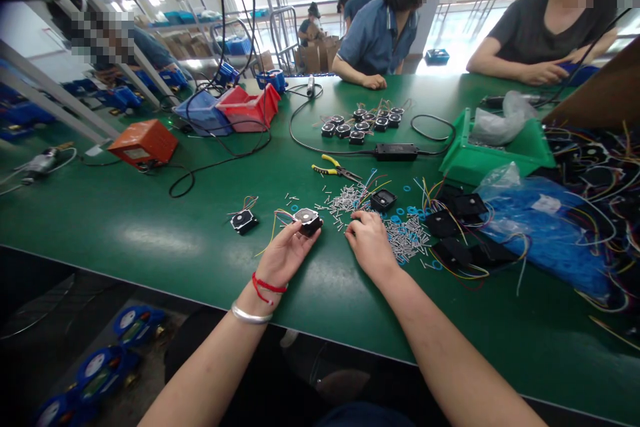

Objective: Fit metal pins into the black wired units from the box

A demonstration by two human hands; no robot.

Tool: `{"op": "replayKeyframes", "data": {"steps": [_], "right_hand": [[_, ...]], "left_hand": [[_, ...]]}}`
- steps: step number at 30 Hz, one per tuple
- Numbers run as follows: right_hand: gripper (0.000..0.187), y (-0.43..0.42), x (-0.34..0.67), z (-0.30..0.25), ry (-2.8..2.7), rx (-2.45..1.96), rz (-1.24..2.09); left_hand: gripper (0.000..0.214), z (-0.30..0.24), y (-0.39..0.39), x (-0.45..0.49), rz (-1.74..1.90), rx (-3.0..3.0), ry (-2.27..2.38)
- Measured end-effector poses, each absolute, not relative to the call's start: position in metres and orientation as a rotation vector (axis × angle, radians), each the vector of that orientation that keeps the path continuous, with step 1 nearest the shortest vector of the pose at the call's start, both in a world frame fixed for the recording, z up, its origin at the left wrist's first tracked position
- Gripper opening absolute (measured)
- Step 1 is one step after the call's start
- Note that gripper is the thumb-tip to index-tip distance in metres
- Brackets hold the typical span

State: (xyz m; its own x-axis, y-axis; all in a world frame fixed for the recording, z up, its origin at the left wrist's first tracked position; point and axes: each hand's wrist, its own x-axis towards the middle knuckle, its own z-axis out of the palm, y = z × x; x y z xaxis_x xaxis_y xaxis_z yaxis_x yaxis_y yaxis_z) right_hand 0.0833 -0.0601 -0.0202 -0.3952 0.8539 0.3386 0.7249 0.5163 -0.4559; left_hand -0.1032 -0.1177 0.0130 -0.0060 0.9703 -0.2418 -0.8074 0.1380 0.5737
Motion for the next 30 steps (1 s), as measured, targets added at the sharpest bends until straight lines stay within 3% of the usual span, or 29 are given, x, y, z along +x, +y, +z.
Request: {"op": "replayKeyframes", "data": {"steps": [3, 9, 16, 23, 30], "right_hand": [[0.012, -0.065, 0.082, -0.008, -2.127, -1.234, 0.423], [0.021, -0.084, 0.077, 0.025, -1.813, -1.162, 0.989], [0.019, -0.095, 0.068, 0.025, -1.629, -1.056, 1.285], [0.017, -0.097, 0.064, 0.022, -1.745, -1.124, 1.305], [0.011, -0.096, 0.066, 0.022, -1.964, -1.153, 1.070]], "left_hand": [[0.020, 0.012, -0.119, -0.099, 1.427, 0.310, 0.694], [0.023, 0.011, -0.121, -0.091, 1.399, 0.372, 0.709], [0.023, 0.009, -0.121, -0.088, 1.367, 0.442, 0.717], [0.033, 0.010, -0.123, -0.082, 1.396, 0.464, 0.774], [0.049, 0.008, -0.123, -0.081, 1.456, 0.545, 0.834]]}}
